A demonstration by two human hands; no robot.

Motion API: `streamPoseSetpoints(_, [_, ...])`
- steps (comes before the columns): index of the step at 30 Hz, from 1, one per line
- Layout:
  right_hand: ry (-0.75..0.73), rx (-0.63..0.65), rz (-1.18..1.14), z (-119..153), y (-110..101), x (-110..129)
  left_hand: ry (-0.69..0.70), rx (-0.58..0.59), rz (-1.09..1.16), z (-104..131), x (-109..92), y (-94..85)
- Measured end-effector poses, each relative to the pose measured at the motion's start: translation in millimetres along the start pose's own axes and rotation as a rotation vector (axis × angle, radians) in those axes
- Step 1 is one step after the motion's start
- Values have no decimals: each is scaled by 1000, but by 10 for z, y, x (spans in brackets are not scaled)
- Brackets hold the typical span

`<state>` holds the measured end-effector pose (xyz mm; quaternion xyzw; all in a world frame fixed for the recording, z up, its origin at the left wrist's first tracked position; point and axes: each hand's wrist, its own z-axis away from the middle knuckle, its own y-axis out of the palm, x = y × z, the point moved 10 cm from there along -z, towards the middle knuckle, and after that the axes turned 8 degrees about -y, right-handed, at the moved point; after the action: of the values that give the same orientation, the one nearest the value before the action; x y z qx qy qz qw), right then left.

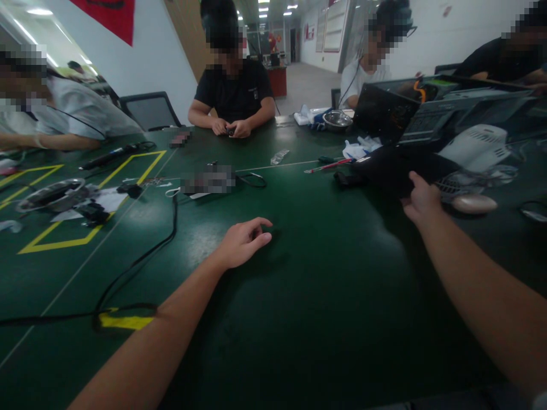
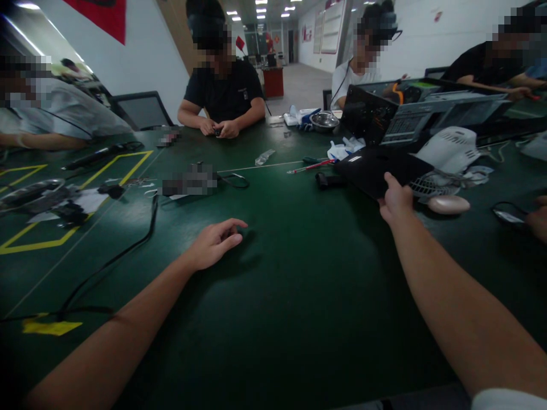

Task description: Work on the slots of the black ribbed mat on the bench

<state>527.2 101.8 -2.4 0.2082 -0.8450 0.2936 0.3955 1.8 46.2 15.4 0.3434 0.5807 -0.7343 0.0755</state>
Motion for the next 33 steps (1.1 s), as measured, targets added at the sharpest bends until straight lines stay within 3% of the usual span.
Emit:
streamPoseSetpoints(3, [367,-65,-227,132,-47,-119,3,-4,-10,-1,-14,1])
streamPoseSetpoints(5, [428,-117,-232,220,-97,-24,5,-5,-17,-5,-14,6])
streamPoseSetpoints(7, [384,-171,-158,284,-174,142,7,-3,-23,-9,-11,14])
streamPoseSetpoints(10, [182,-174,-21,352,-226,503,8,3,-26,-10,-13,22])
streamPoseSetpoints(12, [-135,-94,138,409,-161,937,8,3,-22,-8,-18,21])
streamPoseSetpoints(14, [-314,8,297,560,-30,1234,4,0,-8,-8,-16,19])
streamPoseSetpoints(17, [-462,272,445,884,309,1530,-29,-3,106,-22,37,3])
streamPoseSetpoints(22, [-889,708,346,1731,850,2195,-131,-23,624,-70,239,-59])
streamPoseSetpoints(26, [-1071,896,348,2239,1075,2501,-151,-55,896,-88,317,-87])
streamPoseSetpoints(33, [-1172,1047,172,2600,1133,2586,-350,-176,998,-64,446,-86])
